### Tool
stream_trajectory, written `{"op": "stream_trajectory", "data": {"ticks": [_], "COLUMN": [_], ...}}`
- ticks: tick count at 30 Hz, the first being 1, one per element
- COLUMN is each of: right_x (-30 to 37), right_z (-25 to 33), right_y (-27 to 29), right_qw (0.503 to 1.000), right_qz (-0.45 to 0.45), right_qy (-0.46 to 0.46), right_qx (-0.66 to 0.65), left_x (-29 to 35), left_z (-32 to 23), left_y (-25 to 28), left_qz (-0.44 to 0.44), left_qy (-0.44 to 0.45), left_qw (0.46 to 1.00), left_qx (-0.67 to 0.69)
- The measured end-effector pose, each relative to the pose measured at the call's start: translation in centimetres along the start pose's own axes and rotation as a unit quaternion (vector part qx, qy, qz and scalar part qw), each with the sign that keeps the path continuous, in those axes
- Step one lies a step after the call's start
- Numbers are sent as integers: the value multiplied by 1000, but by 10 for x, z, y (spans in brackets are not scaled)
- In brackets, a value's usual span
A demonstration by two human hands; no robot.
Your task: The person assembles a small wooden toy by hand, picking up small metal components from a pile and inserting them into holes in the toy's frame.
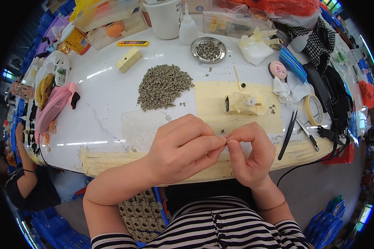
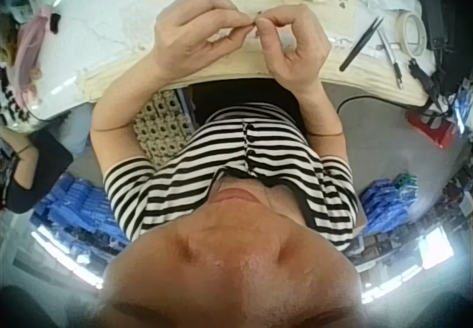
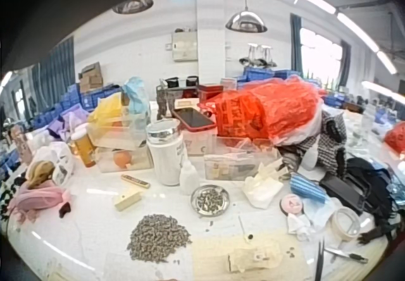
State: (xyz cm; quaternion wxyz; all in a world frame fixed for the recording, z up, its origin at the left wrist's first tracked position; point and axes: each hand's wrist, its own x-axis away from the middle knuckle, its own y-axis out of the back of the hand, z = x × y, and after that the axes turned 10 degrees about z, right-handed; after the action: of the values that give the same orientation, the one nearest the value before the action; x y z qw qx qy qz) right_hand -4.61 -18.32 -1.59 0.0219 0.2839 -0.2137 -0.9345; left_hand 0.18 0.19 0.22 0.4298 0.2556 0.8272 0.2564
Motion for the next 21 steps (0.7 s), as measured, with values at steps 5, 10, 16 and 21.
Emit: {"op": "stream_trajectory", "data": {"ticks": [5,10,16,21], "right_x": [0,0,-2,-2], "right_z": [-1,-2,0,-1], "right_y": [0,1,-2,-2], "right_qw": [1000,1000,999,999], "right_qz": [11,15,-4,3], "right_qy": [-11,-3,27,14], "right_qx": [4,10,36,41], "left_x": [-1,-2,-1,-1], "left_z": [-1,0,0,0], "left_y": [1,0,-1,-1], "left_qz": [-4,-4,-7,-8], "left_qy": [0,6,16,20], "left_qw": [1000,1000,1000,1000], "left_qx": [2,5,6,14]}}
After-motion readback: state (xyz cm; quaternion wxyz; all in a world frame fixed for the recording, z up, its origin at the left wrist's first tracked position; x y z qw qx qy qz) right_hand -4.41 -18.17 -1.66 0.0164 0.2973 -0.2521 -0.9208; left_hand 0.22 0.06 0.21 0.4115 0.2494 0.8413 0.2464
